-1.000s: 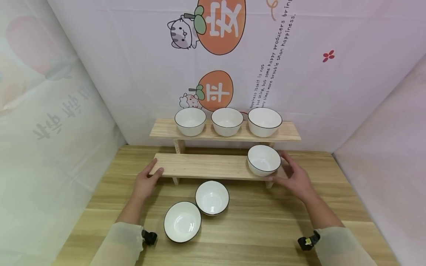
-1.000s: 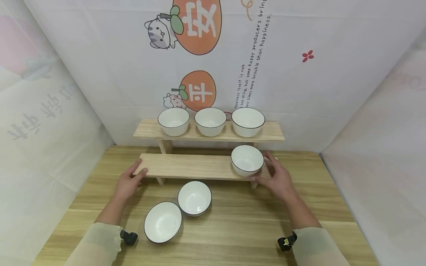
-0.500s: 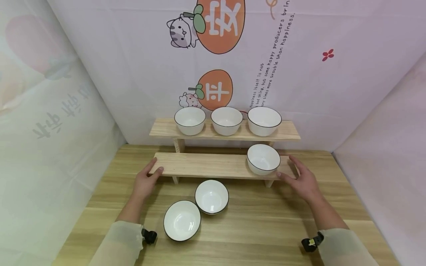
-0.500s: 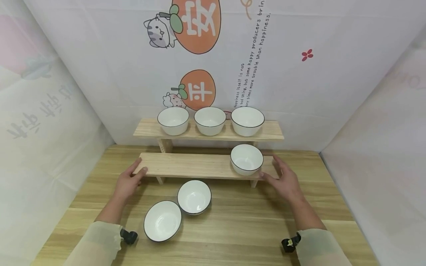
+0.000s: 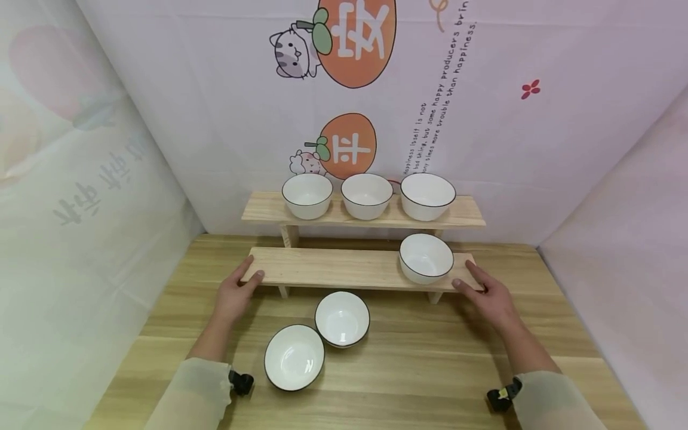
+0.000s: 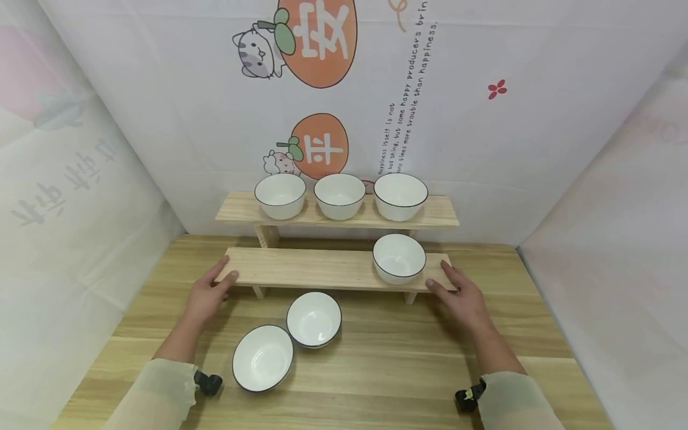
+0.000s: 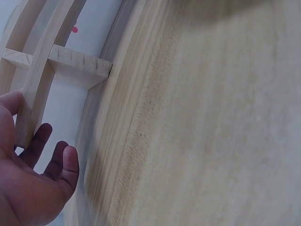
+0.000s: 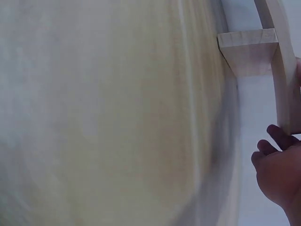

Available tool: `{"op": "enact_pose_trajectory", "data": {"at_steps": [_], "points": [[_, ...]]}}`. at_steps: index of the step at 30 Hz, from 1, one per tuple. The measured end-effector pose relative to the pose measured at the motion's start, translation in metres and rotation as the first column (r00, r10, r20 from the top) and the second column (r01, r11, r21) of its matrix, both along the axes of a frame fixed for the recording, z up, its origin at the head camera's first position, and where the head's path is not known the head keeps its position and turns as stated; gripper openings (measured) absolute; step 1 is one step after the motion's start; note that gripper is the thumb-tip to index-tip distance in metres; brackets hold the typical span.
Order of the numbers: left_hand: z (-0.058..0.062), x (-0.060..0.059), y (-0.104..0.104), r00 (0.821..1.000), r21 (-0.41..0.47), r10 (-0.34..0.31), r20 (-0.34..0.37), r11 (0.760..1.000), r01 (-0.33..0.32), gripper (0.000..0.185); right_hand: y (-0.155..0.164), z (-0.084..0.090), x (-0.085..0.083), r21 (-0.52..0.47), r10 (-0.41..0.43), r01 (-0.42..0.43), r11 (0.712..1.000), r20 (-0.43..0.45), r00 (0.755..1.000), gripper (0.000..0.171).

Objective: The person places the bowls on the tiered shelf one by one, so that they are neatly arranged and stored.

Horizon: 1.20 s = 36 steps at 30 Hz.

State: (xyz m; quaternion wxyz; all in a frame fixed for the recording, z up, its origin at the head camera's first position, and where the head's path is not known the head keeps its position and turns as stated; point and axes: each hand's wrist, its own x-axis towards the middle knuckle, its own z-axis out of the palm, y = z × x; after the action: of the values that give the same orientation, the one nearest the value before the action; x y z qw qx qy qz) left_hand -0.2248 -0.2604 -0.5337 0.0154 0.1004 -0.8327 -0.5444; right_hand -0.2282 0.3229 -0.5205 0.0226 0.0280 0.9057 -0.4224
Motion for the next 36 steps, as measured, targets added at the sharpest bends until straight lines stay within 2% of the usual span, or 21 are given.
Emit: {"op": "enact_pose_trajectory", "data": {"at_steps": [6, 11, 18, 21, 27, 36], "points": [[0.000, -0.001, 0.001, 1.000, -0.005, 0.001, -0.011, 1.000, -0.001, 0.076, -0.002, -0.008, 0.002, -0.144, -0.059, 0.065, 0.987, 0.047, 0.997, 0.086], [0.002, 0.000, 0.001, 1.000, -0.013, -0.006, -0.001, 1.000, 0.006, 0.077, -0.004, -0.011, 0.001, -0.207, -0.099, 0.106, 0.973, 0.047, 0.994, 0.085], [0.003, -0.001, 0.000, 1.000, -0.001, -0.011, 0.018, 1.000, 0.011, 0.080, -0.006, -0.012, 0.001, -0.230, -0.140, 0.153, 0.961, 0.068, 0.988, 0.085], [0.003, 0.001, 0.000, 1.000, 0.009, -0.015, 0.014, 1.000, 0.015, 0.089, -0.007, -0.012, 0.002, -0.237, -0.141, 0.155, 0.959, 0.076, 0.987, 0.084], [0.008, 0.018, -0.004, 0.999, 0.033, -0.032, 0.001, 0.999, 0.032, 0.114, -0.008, -0.013, 0.001, -0.259, -0.140, 0.155, 0.953, 0.079, 0.987, 0.084], [0.017, 0.054, -0.001, 0.999, -0.006, -0.039, -0.017, 0.999, 0.039, 0.118, -0.007, -0.015, 0.001, -0.267, -0.138, 0.147, 0.952, 0.053, 0.989, 0.085]]}}
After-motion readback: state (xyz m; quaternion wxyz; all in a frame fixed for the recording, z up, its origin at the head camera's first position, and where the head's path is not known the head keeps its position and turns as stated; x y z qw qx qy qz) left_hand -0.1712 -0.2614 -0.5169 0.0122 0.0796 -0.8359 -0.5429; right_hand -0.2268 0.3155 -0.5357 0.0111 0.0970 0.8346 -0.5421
